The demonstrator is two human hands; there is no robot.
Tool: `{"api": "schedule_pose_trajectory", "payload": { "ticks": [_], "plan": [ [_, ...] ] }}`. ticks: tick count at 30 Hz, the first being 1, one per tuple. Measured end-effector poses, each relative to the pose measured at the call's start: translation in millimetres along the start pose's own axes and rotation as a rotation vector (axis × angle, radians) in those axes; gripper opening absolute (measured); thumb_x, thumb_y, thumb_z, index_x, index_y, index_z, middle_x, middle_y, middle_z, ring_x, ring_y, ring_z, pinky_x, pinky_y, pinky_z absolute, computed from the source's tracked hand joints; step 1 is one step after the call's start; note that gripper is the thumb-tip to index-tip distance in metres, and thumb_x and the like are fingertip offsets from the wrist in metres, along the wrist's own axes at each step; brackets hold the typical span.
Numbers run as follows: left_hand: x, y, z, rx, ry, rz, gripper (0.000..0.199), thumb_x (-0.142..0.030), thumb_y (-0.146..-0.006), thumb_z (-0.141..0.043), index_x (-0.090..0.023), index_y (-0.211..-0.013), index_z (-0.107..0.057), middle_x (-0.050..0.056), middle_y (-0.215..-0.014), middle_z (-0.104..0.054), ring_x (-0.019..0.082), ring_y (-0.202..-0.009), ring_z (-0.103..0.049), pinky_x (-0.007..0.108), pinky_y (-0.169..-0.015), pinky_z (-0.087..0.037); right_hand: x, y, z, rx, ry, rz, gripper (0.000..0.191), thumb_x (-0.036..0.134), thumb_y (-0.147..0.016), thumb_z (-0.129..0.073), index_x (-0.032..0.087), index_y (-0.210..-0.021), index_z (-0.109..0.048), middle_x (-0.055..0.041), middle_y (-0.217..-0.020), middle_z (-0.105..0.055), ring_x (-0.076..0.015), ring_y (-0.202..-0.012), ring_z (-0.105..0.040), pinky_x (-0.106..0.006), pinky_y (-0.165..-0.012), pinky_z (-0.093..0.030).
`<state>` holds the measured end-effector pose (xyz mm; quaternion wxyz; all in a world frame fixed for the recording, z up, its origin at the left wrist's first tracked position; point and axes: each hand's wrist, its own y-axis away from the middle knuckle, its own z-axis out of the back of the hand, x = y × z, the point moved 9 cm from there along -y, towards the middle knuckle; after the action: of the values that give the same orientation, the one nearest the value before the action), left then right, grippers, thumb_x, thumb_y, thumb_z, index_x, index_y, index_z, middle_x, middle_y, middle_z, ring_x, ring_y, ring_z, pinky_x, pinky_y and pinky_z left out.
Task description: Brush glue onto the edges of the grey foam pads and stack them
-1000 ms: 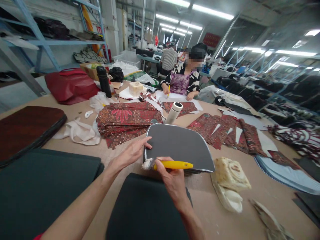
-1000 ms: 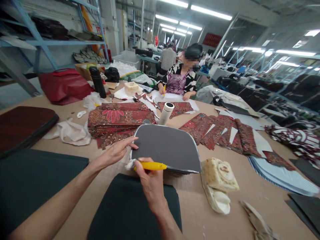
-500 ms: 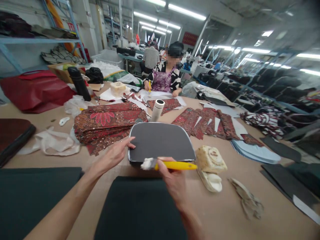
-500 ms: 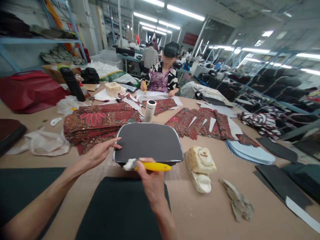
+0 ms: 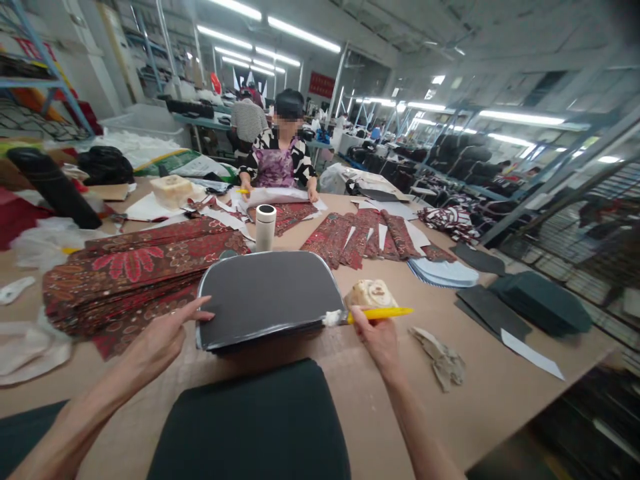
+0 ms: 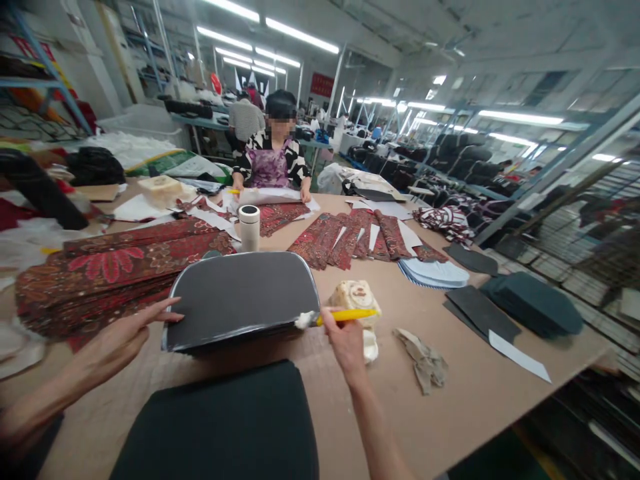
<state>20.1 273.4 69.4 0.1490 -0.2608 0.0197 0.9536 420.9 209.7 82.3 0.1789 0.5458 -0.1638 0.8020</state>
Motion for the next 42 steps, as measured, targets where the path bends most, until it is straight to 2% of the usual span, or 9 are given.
{"api": "schedule_pose_trajectory", "payload": {
  "ticks": [3, 8, 12, 14, 17, 22, 30, 36, 42],
  "plan": [
    [-26.6, 0.8, -3.2, -0.041, -0.091, -0.056, 0.054, -0.021, -0.076, -0.036, -0.018, -0.128, -0.048, 0.004, -0.104, -0.071, 0.023, -0.102, -0.063, 0.034, -0.092, -0.046, -14.1, -15.7, 30.3, -0.077, 0.003, -0.033, 0.039, 0.055, -0.067, -0.061, 0.015, -0.064, -0.059, 0.003, -0.044, -0.047, -0.0108, -0.04, -0.042, -0.023, -0.042, -0.034],
    [-87.7, 1.5, -39.1, -0.045, -0.167, -0.195, 0.048, -0.026, -0.079, -0.049, -0.019, -0.126, -0.051, 0.01, -0.116, -0.063, 0.027, -0.107, -0.057, 0.042, -0.091, -0.046, -23.7, -23.0, 28.3, -0.004, -0.072, -0.051, 0.043, 0.058, -0.066, -0.061, 0.016, -0.062, -0.058, 0.0039, -0.044, -0.046, -0.0092, -0.039, -0.039, -0.022, -0.039, -0.031],
    [-97.7, -3.1, -52.9, 0.007, -0.157, -0.164, 0.045, -0.012, -0.078, -0.048, -0.019, -0.122, -0.054, 0.008, -0.113, -0.063, 0.023, -0.102, -0.056, 0.037, -0.09, -0.046, -23.9, -31.6, 51.9, -0.169, -0.052, -0.072, 0.043, 0.057, -0.063, -0.065, 0.015, -0.058, -0.058, 0.0046, -0.043, -0.044, -0.0084, -0.041, -0.038, -0.022, -0.04, -0.03],
    [-97.6, -3.4, -52.7, 0.063, -0.158, -0.149, 0.044, -0.009, -0.078, -0.049, -0.018, -0.121, -0.054, 0.008, -0.114, -0.063, 0.021, -0.103, -0.055, 0.035, -0.093, -0.044, -8.3, -40.9, 44.9, -0.175, -0.127, -0.04, 0.042, 0.055, -0.062, -0.068, 0.014, -0.067, -0.063, 0.0043, -0.045, -0.048, -0.0088, -0.042, -0.04, -0.022, -0.04, -0.033],
    [-100.7, 0.6, -48.8, 0.122, -0.189, -0.148, 0.042, -0.009, -0.081, -0.048, -0.019, -0.121, -0.053, 0.006, -0.115, -0.062, 0.02, -0.104, -0.054, 0.035, -0.095, -0.042, 39.4, -56.4, -8.8, 0.01, -0.251, 0.081, 0.044, 0.053, -0.064, -0.069, 0.014, -0.082, -0.067, 0.0029, -0.05, -0.054, -0.0097, -0.044, -0.045, -0.022, -0.043, -0.037],
    [-112.2, 11.1, -50.4, 0.161, -0.272, -0.173, 0.039, -0.003, -0.085, -0.037, -0.017, -0.117, -0.055, 0.008, -0.109, -0.063, 0.02, -0.103, -0.054, 0.032, -0.092, -0.045, 112.2, -67.9, -132.9, 0.337, -0.303, 0.237, 0.045, 0.052, -0.066, -0.067, 0.012, -0.087, -0.066, 0.0019, -0.054, -0.054, -0.0102, -0.047, -0.047, -0.024, -0.045, -0.04],
    [-118.2, 10.6, -67.5, 0.121, -0.374, -0.148, 0.034, -0.006, -0.086, -0.04, -0.008, -0.118, -0.055, 0.016, -0.108, -0.062, 0.029, -0.1, -0.056, 0.043, -0.084, -0.05, 142.0, -60.6, -276.7, 0.728, -0.271, 0.347, 0.039, 0.046, -0.068, -0.064, 0.014, -0.089, -0.067, 0.0034, -0.059, -0.053, -0.0081, -0.048, -0.044, -0.023, -0.047, -0.038],
    [-113.9, 8.9, -68.6, 0.114, -0.361, -0.128, 0.03, -0.007, -0.086, -0.043, -0.01, -0.112, -0.058, 0.014, -0.107, -0.062, 0.028, -0.097, -0.056, 0.041, -0.08, -0.05, 145.1, -32.1, -319.8, 0.905, -0.243, 0.363, 0.038, 0.045, -0.068, -0.064, 0.014, -0.09, -0.067, 0.0046, -0.057, -0.052, -0.0075, -0.048, -0.042, -0.022, -0.047, -0.036],
    [-114.3, 8.0, -65.8, 0.125, -0.327, -0.132, 0.026, -0.008, -0.085, -0.044, -0.011, -0.106, -0.06, 0.014, -0.106, -0.062, 0.028, -0.097, -0.055, 0.041, -0.08, -0.049, 135.9, -56.0, -314.6, 0.818, -0.202, 0.356, 0.033, 0.044, -0.066, -0.063, 0.014, -0.081, -0.065, 0.0031, -0.059, -0.056, -0.009, -0.05, -0.046, -0.023, -0.051, -0.038]
  ]
}}
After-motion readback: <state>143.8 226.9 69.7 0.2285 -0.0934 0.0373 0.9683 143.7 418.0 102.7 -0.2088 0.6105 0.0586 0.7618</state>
